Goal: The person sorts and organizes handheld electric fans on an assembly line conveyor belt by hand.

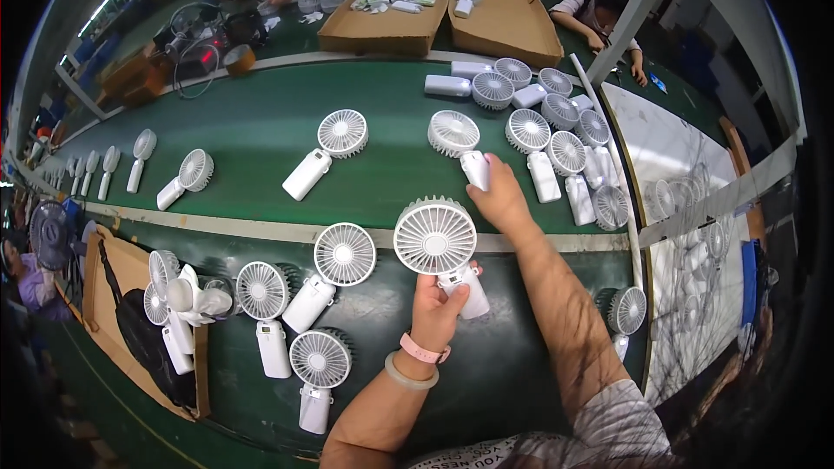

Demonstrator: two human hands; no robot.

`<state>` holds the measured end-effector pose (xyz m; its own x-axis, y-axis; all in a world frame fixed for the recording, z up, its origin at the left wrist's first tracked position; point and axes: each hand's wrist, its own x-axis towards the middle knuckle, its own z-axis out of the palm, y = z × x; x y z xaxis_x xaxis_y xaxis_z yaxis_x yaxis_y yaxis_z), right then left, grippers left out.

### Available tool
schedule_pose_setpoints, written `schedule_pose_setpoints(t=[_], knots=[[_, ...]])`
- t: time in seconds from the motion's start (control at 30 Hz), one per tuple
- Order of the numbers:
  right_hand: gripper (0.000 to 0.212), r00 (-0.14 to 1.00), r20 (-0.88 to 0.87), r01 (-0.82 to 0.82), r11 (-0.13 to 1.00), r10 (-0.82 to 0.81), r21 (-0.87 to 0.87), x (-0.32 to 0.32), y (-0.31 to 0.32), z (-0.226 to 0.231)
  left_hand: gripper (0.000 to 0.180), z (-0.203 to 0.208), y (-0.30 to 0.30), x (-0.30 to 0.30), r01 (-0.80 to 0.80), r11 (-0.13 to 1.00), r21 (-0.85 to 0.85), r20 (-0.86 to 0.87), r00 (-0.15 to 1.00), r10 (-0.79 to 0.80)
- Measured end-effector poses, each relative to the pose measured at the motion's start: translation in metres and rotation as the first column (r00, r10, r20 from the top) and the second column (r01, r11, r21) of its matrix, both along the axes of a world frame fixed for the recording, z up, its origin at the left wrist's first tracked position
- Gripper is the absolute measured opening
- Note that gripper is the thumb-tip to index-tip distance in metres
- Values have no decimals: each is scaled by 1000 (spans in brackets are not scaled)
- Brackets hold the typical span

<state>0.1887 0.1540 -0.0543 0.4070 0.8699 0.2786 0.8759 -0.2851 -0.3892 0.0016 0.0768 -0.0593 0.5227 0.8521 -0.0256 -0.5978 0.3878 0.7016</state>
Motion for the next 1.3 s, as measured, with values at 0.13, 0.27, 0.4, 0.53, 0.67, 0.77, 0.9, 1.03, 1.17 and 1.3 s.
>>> schedule_pose_setpoints(t=[0.13,0.27,0.4,0.53,0.67,0.77,0.9,1.03,1.17,1.3], knots=[[40,-106,-980,-132,974,170,184,11,-41,26,47,-3,-1,3,-12,1000,24,-5,1000,12],[48,-618,-756,-78,939,218,335,-9,-86,42,46,-2,0,-1,-19,999,28,-17,1000,19],[51,-760,-614,-101,893,215,438,-10,-113,27,48,1,0,-1,1,1000,21,22,1000,-1],[52,-780,-594,-101,898,195,428,-12,-115,21,48,3,-2,0,-6,1000,29,-7,1000,6],[57,-748,-642,-135,907,171,399,-13,-115,12,45,6,-7,-2,-26,997,67,-79,996,32],[60,-746,-644,-170,887,169,430,-12,-115,1,44,5,-7,-1,-54,996,70,-136,989,63],[60,-719,-673,-166,898,172,408,-19,-117,11,44,8,-7,-2,-66,995,71,-146,986,76],[62,-756,-630,-192,861,176,471,-15,-115,7,46,0,-4,-1,-32,995,94,-97,994,41],[65,-721,-663,-193,858,205,475,-12,-116,8,50,0,-5,1,6,996,91,-37,999,-2],[66,-717,-669,-177,877,196,447,-15,-116,4,50,0,-6,-1,-9,995,95,-84,996,17]])
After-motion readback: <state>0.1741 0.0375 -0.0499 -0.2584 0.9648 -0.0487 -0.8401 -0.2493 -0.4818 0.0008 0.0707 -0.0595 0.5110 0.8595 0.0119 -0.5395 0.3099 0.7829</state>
